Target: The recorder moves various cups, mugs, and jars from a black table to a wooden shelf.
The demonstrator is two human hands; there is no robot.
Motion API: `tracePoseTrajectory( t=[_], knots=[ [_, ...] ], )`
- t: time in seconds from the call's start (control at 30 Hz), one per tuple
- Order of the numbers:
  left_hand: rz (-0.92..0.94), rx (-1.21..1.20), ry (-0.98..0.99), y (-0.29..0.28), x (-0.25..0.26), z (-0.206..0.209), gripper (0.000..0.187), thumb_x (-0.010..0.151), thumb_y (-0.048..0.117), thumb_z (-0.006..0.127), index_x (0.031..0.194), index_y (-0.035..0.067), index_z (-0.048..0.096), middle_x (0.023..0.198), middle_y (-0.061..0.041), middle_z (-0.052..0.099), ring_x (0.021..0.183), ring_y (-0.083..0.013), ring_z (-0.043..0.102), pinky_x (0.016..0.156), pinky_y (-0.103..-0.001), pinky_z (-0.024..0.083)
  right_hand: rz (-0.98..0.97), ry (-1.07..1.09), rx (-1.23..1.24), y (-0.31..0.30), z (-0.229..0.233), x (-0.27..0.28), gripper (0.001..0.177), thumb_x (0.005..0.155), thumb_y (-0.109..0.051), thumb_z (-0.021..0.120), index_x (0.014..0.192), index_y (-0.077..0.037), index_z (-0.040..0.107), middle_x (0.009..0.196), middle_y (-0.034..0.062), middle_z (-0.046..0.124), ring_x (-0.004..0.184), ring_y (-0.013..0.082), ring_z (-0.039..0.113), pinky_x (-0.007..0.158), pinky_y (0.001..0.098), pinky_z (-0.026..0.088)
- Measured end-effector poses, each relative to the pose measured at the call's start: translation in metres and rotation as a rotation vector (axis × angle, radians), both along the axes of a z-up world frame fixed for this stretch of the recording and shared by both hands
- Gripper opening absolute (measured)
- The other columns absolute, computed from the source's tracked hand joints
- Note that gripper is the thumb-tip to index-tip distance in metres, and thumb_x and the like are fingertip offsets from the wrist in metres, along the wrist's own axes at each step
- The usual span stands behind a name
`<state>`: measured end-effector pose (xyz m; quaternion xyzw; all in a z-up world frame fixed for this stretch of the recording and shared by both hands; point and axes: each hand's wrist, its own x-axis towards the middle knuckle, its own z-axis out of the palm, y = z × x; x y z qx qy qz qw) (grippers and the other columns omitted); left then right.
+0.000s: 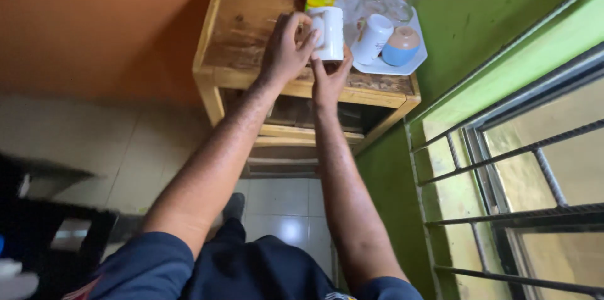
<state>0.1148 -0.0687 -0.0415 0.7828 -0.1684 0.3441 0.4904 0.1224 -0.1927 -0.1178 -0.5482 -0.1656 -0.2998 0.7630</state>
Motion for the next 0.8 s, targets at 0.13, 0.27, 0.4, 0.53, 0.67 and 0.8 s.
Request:
tracePoseTrajectory(
  t=[0.13, 0.27, 0.4, 0.53, 0.67, 0.8],
  knots=[
    [-0.134, -0.022, -0.174, -0.005, 0.064, -0.052, 0.028, 0.099, 0.020, 0.074, 0.121, 0.006, 0.065, 0.118, -0.013, 0.067, 0.113, -0.0291, 0.066, 0.095, -0.040, 0.055, -0.184, 0.267, -0.068, -0.003, 0.019, 0.020, 0.056, 0.092, -0.017, 0.078, 0.136, -0.002, 0.047, 0.117, 0.0151, 0.062, 0.103, 0.0230, 0.062, 0.079, 0.0375, 0.058],
    [-0.356, -0.140, -0.106, -0.015, 0.122, -0.080, 0.044, 0.099, 0.015, 0.073, 0.139, 0.005, 0.059, 0.138, -0.020, 0.057, 0.132, -0.0342, 0.056, 0.108, -0.041, 0.050, -0.285, 0.289, -0.099, -0.007, -0.003, 0.073, 0.053, 0.100, -0.021, 0.076, 0.140, -0.003, 0.048, 0.120, 0.0156, 0.066, 0.100, 0.0192, 0.067, 0.075, 0.0295, 0.060],
    [-0.448, -0.136, -0.022, -0.017, 0.179, -0.099, 0.047, 0.100, 0.015, 0.075, 0.143, 0.007, 0.060, 0.147, -0.019, 0.058, 0.139, -0.0321, 0.056, 0.114, -0.040, 0.049, -0.311, 0.431, -0.096, 0.009, 0.030, 0.088, 0.060, 0.097, -0.023, 0.069, 0.145, -0.005, 0.040, 0.110, 0.0141, 0.066, 0.070, 0.0164, 0.069, 0.050, 0.0290, 0.058],
    [-0.481, -0.052, 0.033, -0.021, 0.214, -0.104, 0.053, 0.094, 0.015, 0.080, 0.141, 0.002, 0.058, 0.141, -0.022, 0.060, 0.132, -0.0337, 0.057, 0.109, -0.041, 0.048, -0.331, 0.553, -0.094, 0.003, 0.019, 0.117, 0.060, 0.098, -0.018, 0.066, 0.148, -0.003, 0.036, 0.109, 0.0149, 0.066, 0.068, 0.0169, 0.070, 0.050, 0.0305, 0.061],
    [-0.624, -0.157, 0.222, -0.043, 0.245, -0.120, 0.054, 0.091, 0.012, 0.075, 0.141, 0.003, 0.057, 0.131, -0.019, 0.069, 0.122, -0.0308, 0.068, 0.104, -0.040, 0.053, -0.424, 0.668, -0.212, -0.006, 0.018, 0.131, 0.070, 0.090, -0.007, 0.068, 0.150, -0.002, 0.032, 0.112, 0.0195, 0.067, 0.073, 0.0221, 0.073, 0.054, 0.0314, 0.063],
    [-0.508, -0.037, 0.347, -0.051, 0.253, -0.107, 0.049, 0.092, 0.025, 0.074, 0.136, 0.006, 0.062, 0.123, -0.018, 0.072, 0.114, -0.0314, 0.070, 0.096, -0.040, 0.054, -0.609, 0.650, -0.478, -0.019, 0.011, 0.144, 0.063, 0.084, -0.009, 0.074, 0.138, -0.001, 0.041, 0.114, 0.0228, 0.069, 0.088, 0.0284, 0.078, 0.065, 0.0344, 0.068]
  ],
)
